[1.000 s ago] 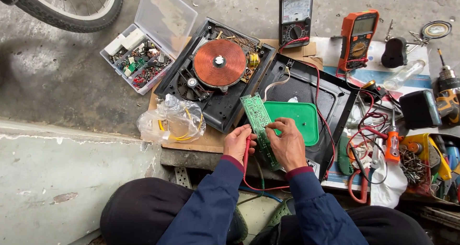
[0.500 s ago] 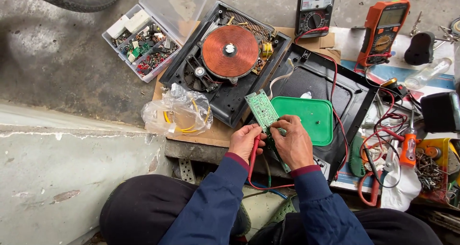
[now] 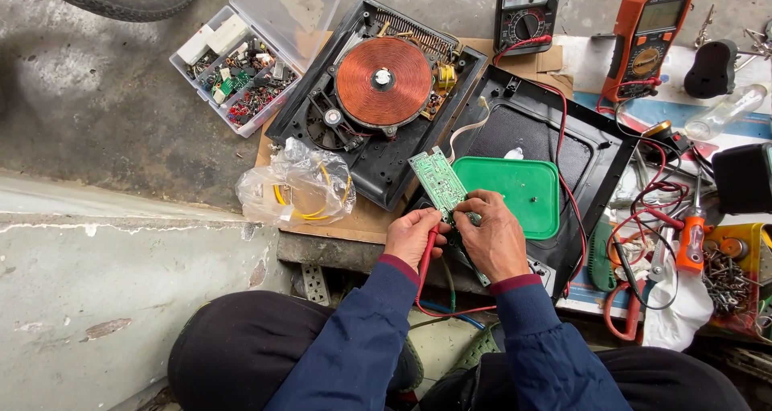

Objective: The person sits on the floor and holds a circuit board, flipping it to show both sides. They use a multimeter with red and black probes to test points on the board. The person also handles a green plastic lid and a heat gun during the process.

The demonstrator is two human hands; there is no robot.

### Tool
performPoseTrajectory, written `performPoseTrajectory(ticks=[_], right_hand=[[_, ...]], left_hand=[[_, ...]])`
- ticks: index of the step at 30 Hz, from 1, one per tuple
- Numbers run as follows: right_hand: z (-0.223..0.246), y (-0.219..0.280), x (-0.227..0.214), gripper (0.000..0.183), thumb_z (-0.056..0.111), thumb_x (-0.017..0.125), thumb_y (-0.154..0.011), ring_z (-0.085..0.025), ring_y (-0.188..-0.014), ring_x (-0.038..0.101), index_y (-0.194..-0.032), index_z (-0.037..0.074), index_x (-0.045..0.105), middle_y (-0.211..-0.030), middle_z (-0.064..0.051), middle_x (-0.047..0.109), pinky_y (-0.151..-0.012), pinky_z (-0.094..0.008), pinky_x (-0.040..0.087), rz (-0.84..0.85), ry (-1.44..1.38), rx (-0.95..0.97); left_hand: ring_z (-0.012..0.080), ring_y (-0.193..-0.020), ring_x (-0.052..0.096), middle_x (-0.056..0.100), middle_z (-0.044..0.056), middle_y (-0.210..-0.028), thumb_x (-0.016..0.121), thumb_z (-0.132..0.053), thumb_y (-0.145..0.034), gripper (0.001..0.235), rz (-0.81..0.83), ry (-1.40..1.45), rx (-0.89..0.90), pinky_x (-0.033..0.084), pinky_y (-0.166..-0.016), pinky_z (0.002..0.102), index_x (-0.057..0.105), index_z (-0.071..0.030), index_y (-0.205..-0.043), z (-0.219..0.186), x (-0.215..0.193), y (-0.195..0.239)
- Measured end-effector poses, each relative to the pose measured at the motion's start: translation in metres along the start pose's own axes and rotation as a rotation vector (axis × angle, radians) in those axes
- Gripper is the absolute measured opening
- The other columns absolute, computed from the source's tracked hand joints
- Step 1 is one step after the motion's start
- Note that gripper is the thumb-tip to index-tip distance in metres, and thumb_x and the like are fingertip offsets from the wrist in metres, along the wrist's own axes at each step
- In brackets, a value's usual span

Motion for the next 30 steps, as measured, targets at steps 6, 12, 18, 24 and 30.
performPoseTrajectory(ticks=[6, 12, 18, 24, 30], right_hand=[[-0.005, -0.001, 0.000, 0.012, 0.029, 0.075, -0.094, -0.048, -0.121, 0.073, -0.100, 0.024, 0.084, -0.136, -0.005, 0.073, -0.100, -0.062, 0.060, -0.002, 0.000, -0.007], [-0.002, 0.001, -0.001, 0.012, 0.027, 0.075, -0.093, -0.050, -0.120, 0.072, -0.099, 0.022, 0.084, -0.136, -0.008, 0.074, -0.098, -0.064, 0.059, -0.004, -0.012, -0.014], [0.004, 0.003, -0.002, 0.013, 0.026, 0.073, -0.095, -0.049, -0.119, 0.074, -0.098, 0.021, 0.084, -0.139, -0.006, 0.073, -0.097, -0.064, 0.061, 0.023, 0.043, 0.001], [0.001, 0.002, 0.001, 0.014, 0.027, 0.072, -0.096, -0.050, -0.119, 0.073, -0.100, 0.021, 0.083, -0.141, -0.005, 0.071, -0.097, -0.066, 0.061, 0.026, 0.063, 0.009], [-0.001, 0.004, 0.006, 0.015, 0.028, 0.071, -0.099, -0.051, -0.116, 0.074, -0.103, 0.020, 0.083, -0.146, -0.002, 0.068, -0.096, -0.066, 0.062, 0.029, 0.102, 0.013]], left_hand=[[0.0165, -0.064, 0.078, 0.084, 0.017, -0.091, 0.081, -0.019, -0.094, 0.026, 0.004, -0.013, 0.000, 0.066, -0.048, 0.026, 0.079, -0.006, -0.116, -0.001, 0.001, 0.002], [0.0168, -0.064, 0.079, 0.083, 0.017, -0.090, 0.082, -0.018, -0.094, 0.024, -0.001, -0.012, 0.012, 0.066, -0.048, 0.027, 0.079, -0.007, -0.115, 0.002, 0.000, -0.002], [0.0171, -0.062, 0.078, 0.083, 0.017, -0.091, 0.080, -0.017, -0.094, 0.026, 0.005, -0.017, 0.013, 0.065, -0.046, 0.026, 0.079, -0.005, -0.117, 0.007, -0.001, -0.006], [0.0178, -0.062, 0.078, 0.083, 0.017, -0.091, 0.080, -0.017, -0.094, 0.023, 0.004, -0.023, 0.020, 0.066, -0.046, 0.028, 0.079, -0.008, -0.115, 0.010, -0.003, -0.010], [0.0179, -0.063, 0.078, 0.084, 0.016, -0.091, 0.079, -0.017, -0.094, 0.023, 0.004, -0.031, 0.004, 0.066, -0.047, 0.028, 0.079, -0.008, -0.115, 0.010, -0.003, -0.011]])
Point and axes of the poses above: each hand's wrist, its own y-axis away from the middle knuckle, its own x-axis out of the palm, z = x × y, the point moved 2 cm from there along -y, towards the middle knuckle
